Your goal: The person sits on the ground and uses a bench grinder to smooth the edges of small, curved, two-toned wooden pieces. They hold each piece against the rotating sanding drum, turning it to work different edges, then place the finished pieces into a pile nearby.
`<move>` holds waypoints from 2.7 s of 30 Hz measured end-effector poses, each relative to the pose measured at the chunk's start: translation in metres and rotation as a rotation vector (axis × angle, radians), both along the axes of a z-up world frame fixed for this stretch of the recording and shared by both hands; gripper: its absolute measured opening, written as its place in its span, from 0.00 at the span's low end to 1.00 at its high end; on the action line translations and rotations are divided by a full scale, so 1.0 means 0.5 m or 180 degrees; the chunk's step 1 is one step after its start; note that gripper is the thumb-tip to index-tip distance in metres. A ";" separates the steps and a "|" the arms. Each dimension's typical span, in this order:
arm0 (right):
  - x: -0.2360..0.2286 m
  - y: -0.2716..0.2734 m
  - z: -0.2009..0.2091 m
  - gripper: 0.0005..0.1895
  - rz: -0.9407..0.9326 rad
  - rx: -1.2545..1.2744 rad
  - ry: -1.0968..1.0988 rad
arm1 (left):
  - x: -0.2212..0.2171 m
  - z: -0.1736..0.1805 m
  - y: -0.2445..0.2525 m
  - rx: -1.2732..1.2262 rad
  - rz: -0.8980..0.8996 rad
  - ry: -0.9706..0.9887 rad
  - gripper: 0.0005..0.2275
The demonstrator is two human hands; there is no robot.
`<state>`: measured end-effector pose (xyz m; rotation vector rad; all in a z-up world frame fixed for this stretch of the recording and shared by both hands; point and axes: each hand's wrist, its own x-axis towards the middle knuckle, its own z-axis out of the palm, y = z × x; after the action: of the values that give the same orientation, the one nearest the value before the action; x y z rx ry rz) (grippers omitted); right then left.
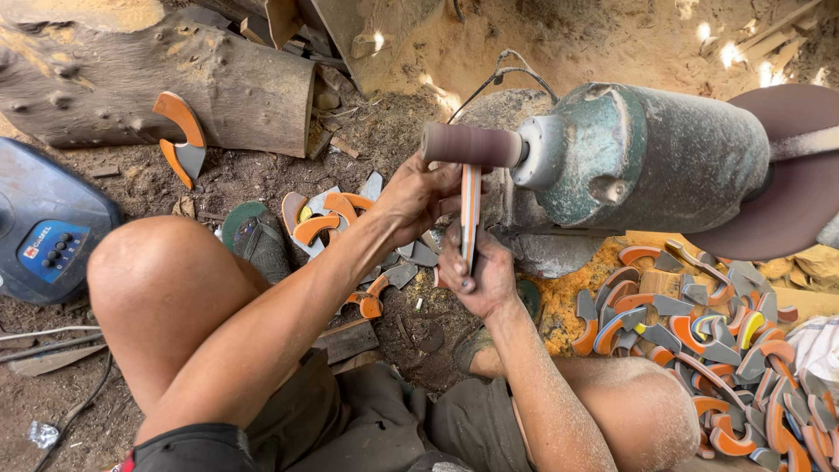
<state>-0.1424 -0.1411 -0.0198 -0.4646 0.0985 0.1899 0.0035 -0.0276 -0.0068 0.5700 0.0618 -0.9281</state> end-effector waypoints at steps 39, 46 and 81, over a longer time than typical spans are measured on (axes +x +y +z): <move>0.104 -0.008 0.017 0.19 -0.1074 -0.1990 0.0645 | -0.020 -0.038 -0.043 0.0832 0.0187 -0.0593 0.10; 0.106 -0.008 0.012 0.19 -0.1084 -0.2064 0.0527 | -0.018 -0.034 -0.044 0.0843 0.0300 -0.0687 0.09; 0.150 0.005 0.070 0.07 -0.1061 -0.4449 -0.0066 | 0.037 -0.060 -0.052 0.0256 0.0472 -0.0562 0.18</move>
<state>-0.0673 -0.1388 0.0153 -1.8247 0.2849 -0.2563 0.0221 -0.0536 -0.0370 0.7104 -0.0176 -0.7307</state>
